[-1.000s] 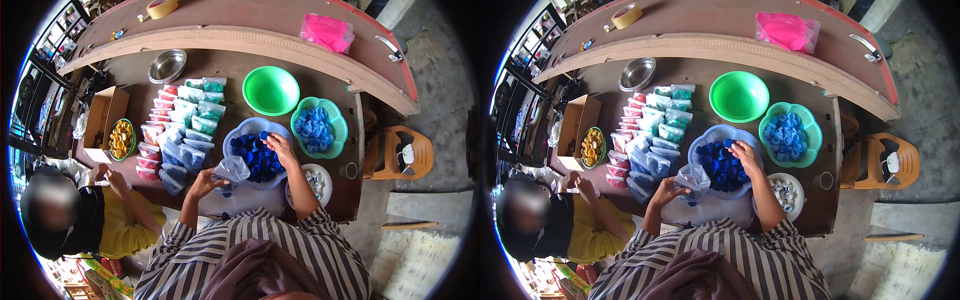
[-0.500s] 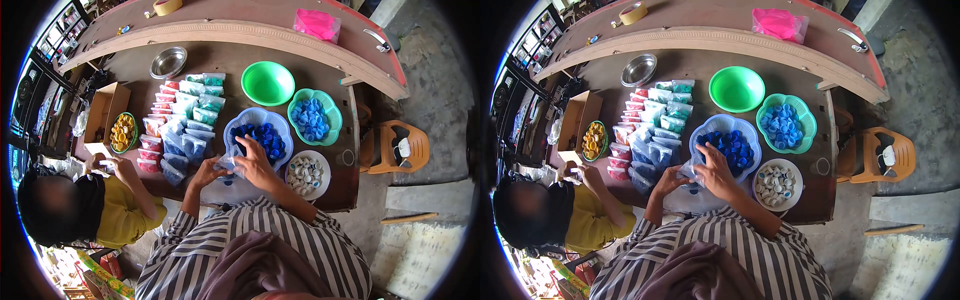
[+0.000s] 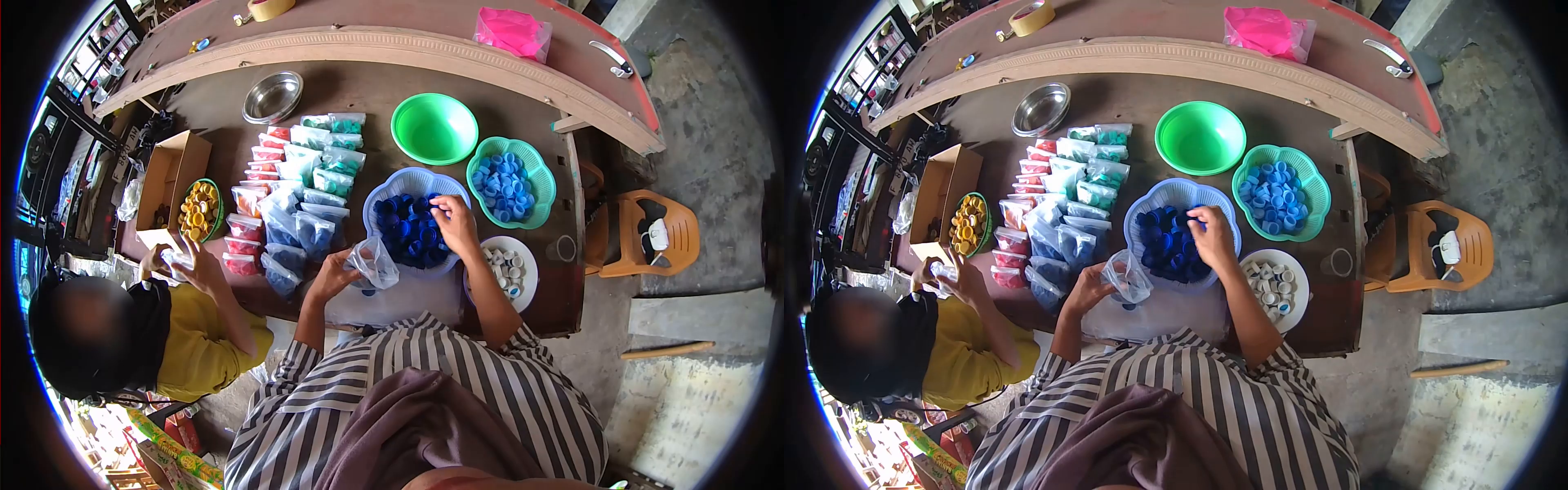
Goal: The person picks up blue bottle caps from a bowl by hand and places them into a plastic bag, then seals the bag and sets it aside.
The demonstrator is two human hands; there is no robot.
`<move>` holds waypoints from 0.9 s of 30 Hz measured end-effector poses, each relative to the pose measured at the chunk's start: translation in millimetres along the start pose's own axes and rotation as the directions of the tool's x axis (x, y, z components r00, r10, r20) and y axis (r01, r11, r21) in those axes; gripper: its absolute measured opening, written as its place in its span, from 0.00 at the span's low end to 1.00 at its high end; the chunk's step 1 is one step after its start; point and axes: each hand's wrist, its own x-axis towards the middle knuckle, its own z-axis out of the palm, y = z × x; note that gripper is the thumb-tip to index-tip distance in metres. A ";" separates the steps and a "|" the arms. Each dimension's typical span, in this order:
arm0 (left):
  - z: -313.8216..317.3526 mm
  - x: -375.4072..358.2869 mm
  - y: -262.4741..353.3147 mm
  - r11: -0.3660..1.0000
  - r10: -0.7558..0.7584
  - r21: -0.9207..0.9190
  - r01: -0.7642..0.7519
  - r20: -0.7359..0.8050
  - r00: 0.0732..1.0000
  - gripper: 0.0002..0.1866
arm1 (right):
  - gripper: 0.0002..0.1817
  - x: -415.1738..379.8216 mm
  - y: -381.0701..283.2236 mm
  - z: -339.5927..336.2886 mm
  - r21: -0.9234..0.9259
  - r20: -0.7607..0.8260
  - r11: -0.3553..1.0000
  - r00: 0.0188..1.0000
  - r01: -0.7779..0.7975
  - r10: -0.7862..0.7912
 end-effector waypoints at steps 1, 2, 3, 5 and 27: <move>-1.3 0.3 -3.0 0.999 0.002 -0.044 -0.002 0.000 1.000 0.19 | 0.09 4.0 19.8 2.8 -0.079 -0.010 0.994 0.997 -0.074 0.074; -2.6 -0.2 -3.2 0.999 -0.007 -0.040 0.007 -0.002 1.000 0.19 | 0.09 7.4 36.0 6.4 -0.114 0.008 0.992 0.998 -0.053 0.054; -2.9 0.5 -2.9 0.999 -0.007 -0.044 0.007 -0.006 1.000 0.20 | 0.07 9.9 42.5 9.3 -0.196 0.054 0.975 0.992 -0.105 0.118; -4.2 2.8 -3.1 0.999 -0.012 -0.049 0.011 -0.012 1.000 0.20 | 0.06 13.1 72.1 26.0 -0.246 0.103 0.967 0.991 -0.062 0.090; -8.6 15.9 -0.7 0.994 -0.085 -0.073 0.086 0.014 0.996 0.24 | 0.07 14.4 62.5 20.7 -0.406 0.122 0.914 0.992 0.018 0.034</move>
